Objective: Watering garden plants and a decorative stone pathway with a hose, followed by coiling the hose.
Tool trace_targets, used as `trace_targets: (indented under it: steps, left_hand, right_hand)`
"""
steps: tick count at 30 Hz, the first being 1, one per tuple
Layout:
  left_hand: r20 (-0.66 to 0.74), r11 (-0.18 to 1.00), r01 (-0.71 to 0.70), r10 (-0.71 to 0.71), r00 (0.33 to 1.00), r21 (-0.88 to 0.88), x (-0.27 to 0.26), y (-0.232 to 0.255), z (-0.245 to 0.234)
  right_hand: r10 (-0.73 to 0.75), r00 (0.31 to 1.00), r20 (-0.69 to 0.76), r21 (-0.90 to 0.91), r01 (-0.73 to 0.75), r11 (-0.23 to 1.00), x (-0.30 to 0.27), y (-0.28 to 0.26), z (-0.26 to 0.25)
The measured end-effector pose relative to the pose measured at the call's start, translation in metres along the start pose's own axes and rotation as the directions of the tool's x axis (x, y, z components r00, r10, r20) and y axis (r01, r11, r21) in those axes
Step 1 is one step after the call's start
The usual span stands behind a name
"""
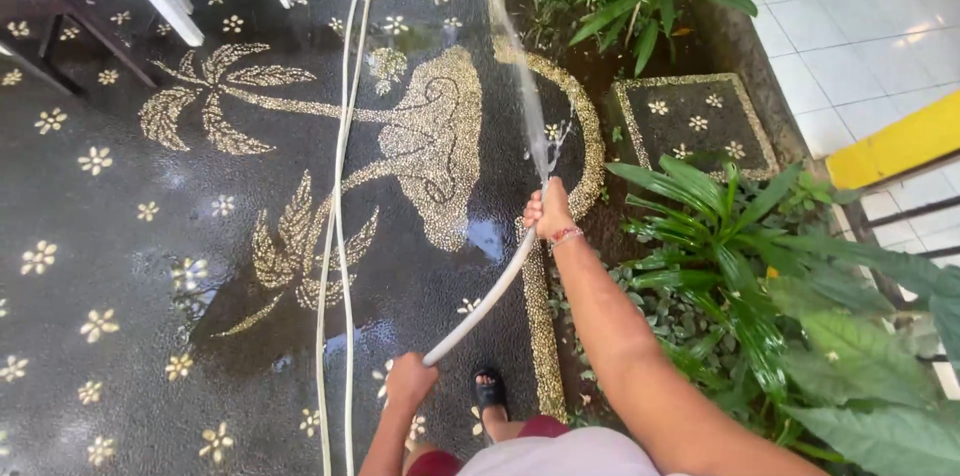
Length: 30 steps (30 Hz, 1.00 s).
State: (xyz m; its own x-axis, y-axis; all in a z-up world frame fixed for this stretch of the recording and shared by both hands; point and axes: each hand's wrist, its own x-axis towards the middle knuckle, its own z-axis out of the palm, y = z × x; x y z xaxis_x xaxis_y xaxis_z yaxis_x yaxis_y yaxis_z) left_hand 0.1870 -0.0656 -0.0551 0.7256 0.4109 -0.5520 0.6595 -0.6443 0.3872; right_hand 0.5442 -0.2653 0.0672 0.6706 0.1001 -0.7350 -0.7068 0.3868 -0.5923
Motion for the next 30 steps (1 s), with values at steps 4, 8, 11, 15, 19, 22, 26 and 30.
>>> trace_targets:
  steps: [4, 8, 11, 15, 19, 22, 26, 30]
  left_hand:
    - [-0.055, 0.999, -0.042, 0.042, 0.998, -0.004, 0.014, 0.010, -0.013]
    - [-0.018, 1.000, 0.027, -0.027, 0.999, 0.000, 0.005, 0.031, -0.025]
    - [-0.079, 1.000, 0.002, 0.000, 0.997, 0.022, -0.001, 0.024, -0.021]
    - [-0.036, 0.995, 0.092, -0.094, 0.995, -0.036, -0.030, 0.019, -0.026]
    - [-0.027, 0.987, 0.132, -0.135, 0.991, -0.094, -0.024, 0.023, -0.043]
    - [-0.090, 0.990, 0.066, -0.077, 0.993, -0.123, -0.013, 0.042, -0.076]
    - [-0.171, 0.995, -0.023, 0.006, 0.985, -0.093, 0.024, 0.055, -0.121]
    - [-0.218, 0.985, -0.076, 0.041, 0.975, -0.155, 0.076, 0.056, -0.205]
  right_hand:
    - [-0.060, 0.998, 0.029, 0.090, 0.057, 0.994, -0.002, -0.017, 0.001]
    - [-0.013, 0.993, 0.114, 0.121, -0.001, 0.993, 0.043, -0.024, -0.012]
    - [0.021, 0.990, 0.141, 0.109, -0.037, 0.993, 0.059, -0.014, -0.003]
    - [0.024, 0.997, 0.080, -0.063, -0.019, 0.998, 0.026, -0.003, 0.039]
    - [-0.050, 0.972, 0.232, -0.102, 0.075, 0.992, 0.022, -0.016, 0.087]
    - [-0.120, 0.954, 0.274, -0.087, 0.149, 0.985, 0.022, -0.046, 0.124]
    - [-0.163, 0.930, 0.330, -0.043, 0.187, 0.981, 0.030, -0.085, 0.170]
    - [-0.224, 0.919, 0.325, 0.028, 0.228, 0.973, 0.027, -0.119, 0.232]
